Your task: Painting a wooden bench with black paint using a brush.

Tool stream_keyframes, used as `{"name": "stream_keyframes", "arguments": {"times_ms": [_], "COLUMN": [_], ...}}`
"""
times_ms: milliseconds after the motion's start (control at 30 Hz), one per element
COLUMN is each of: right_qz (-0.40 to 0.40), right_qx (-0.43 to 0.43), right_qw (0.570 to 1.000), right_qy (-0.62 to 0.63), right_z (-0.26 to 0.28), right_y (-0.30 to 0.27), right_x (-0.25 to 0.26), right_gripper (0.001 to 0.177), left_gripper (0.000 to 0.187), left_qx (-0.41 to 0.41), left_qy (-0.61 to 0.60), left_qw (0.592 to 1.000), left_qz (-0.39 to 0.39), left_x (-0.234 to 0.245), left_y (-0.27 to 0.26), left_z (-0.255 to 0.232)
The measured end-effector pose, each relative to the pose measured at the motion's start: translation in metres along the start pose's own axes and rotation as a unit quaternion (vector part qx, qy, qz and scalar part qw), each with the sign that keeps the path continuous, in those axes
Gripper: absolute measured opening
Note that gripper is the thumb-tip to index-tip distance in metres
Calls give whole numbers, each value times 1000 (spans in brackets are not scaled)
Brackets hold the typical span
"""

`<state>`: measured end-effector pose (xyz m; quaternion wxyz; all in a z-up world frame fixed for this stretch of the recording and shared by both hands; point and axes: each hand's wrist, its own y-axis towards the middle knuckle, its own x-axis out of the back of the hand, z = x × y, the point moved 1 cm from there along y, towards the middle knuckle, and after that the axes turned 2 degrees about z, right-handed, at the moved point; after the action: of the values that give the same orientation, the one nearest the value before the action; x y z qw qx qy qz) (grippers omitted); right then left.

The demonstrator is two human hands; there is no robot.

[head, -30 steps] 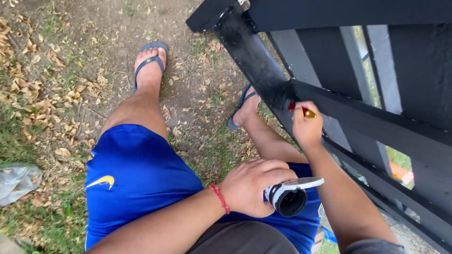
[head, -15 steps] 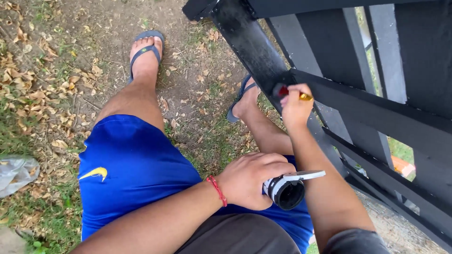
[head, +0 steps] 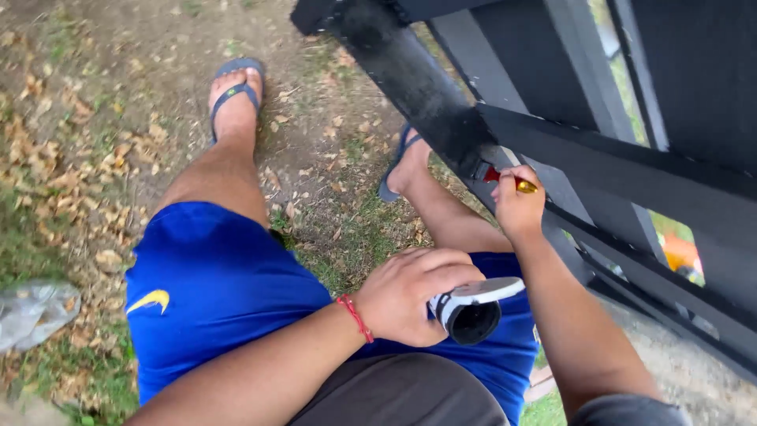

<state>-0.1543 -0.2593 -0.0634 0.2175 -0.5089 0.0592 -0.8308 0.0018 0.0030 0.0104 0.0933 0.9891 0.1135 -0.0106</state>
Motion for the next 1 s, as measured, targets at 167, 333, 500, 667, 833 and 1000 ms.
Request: {"name": "stream_keyframes", "arguments": {"times_ms": [167,333,500,667,833,1000], "right_qz": [-79,-74,-20,-49,119,19], "right_qx": [86,27,9,-42,133,146], "right_qw": [982,995,961,943,984,980], "right_qy": [-151,-61,275,326,-5,137], "right_z": [-13,-20,65,53,17,26], "right_y": [-2,33,28,15,-37,-30], "right_x": [21,-54,-69,-43,-11,-8], "right_gripper": [15,16,13,12,15,14], "left_gripper": [52,69,58,54,54,52], "left_qx": [-17,-54,-6,-5,-4,3], "left_qy": [-4,-14,5,-7,2,10], "left_qw": [1000,997,1000,999,1000,1000], "left_qz": [5,-48,30,31,30,27], "left_x": [-8,-28,-6,-4,-6,-9], "left_y": [5,-1,8,10,9,9], "left_z": [4,18,4,4,0,6]}}
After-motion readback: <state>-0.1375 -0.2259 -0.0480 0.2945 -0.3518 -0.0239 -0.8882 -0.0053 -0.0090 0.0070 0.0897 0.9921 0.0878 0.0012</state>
